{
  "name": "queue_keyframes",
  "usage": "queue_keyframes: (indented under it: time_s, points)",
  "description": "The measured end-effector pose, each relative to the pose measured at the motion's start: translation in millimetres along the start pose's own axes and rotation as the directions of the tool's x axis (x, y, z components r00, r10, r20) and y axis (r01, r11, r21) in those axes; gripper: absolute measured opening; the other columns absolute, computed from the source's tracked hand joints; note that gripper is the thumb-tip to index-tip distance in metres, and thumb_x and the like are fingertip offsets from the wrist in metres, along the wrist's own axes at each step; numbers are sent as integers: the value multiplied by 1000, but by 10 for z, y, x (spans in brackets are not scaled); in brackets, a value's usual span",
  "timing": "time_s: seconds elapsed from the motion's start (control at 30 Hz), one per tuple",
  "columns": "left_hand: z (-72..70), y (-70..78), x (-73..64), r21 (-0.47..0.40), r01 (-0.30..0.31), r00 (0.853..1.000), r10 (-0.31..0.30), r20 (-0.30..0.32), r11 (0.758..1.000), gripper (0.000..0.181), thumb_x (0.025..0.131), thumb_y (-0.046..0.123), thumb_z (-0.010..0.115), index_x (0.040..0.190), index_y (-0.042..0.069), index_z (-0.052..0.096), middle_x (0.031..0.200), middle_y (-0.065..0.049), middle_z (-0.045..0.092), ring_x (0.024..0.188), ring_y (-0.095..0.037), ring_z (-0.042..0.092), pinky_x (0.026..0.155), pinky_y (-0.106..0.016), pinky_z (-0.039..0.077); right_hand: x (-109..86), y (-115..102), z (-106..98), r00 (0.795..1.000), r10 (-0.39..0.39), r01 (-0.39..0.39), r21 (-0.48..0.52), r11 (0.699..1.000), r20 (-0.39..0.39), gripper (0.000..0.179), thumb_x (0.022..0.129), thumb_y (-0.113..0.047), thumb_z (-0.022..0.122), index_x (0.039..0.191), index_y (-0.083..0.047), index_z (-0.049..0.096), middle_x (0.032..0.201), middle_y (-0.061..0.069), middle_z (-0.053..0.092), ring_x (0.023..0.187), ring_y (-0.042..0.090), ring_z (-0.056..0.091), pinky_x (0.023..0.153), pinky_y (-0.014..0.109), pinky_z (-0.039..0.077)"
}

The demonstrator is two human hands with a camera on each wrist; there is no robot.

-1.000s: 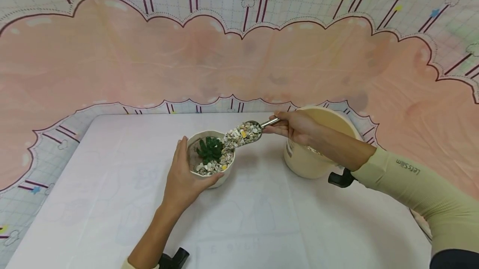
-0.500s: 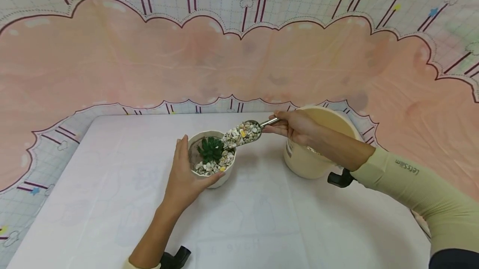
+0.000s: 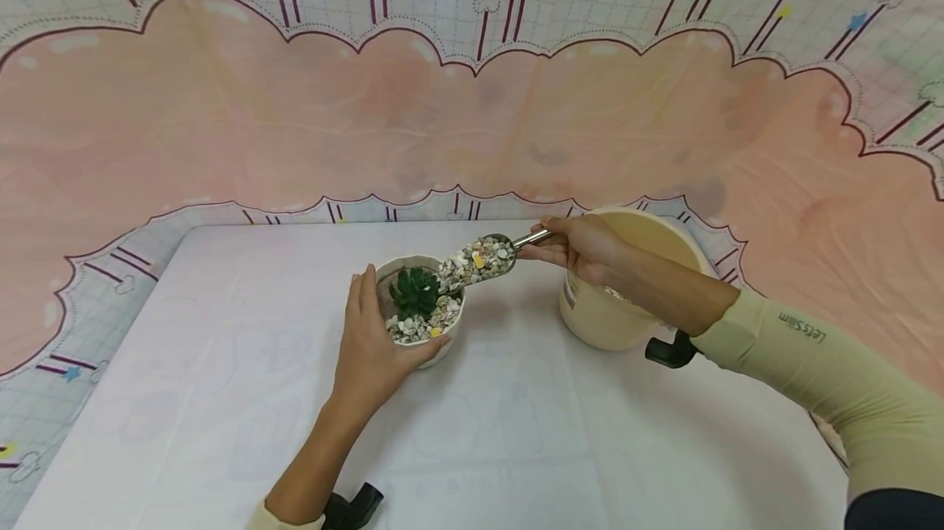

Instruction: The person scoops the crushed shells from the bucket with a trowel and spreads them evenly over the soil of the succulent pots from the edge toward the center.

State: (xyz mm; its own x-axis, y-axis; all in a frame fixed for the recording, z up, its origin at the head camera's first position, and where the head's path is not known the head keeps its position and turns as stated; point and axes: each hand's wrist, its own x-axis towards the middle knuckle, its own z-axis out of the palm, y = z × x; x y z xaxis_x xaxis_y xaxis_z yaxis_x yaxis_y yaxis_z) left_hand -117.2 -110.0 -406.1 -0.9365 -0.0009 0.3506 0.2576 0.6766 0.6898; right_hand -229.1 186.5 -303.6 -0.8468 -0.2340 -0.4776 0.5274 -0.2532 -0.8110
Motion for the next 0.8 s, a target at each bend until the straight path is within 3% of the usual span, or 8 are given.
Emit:
queue_keyframes:
  time_s: [0.3, 0.6, 0.8]
  points:
    - [-84, -119, 78, -51, -3, 996, 8, 88, 999, 136, 68, 38, 101, 166, -3, 15, 168, -27, 21, 156, -46, 16, 119, -66, 26, 4, 4, -2, 1000, -14, 14, 14, 1000, 1, 27, 115, -10, 40, 109, 6, 60, 91, 22, 75, 83, 31, 79, 87, 31, 59]
    - [-180, -219, 153, -99, 9, 980, 11, 198, 995, 135, 70, 37, 99, 169, 6, 13, 170, -25, 16, 156, -45, 17, 117, -67, 29, 20, 8, 8, 1000, -10, 10, 14, 1000, -3, 25, 115, -10, 40, 113, 6, 59, 91, 23, 75, 83, 31, 79, 87, 32, 59]
    - [-183, -170, 129, -81, 38, 982, -22, 187, 996, 136, 71, 40, 99, 169, 5, 10, 172, -24, 13, 159, -42, 9, 119, -67, 26, 27, 7, 12, 1000, -17, 17, 8, 1000, 2, 25, 116, -11, 39, 115, 6, 58, 91, 23, 75, 82, 31, 79, 87, 31, 59]
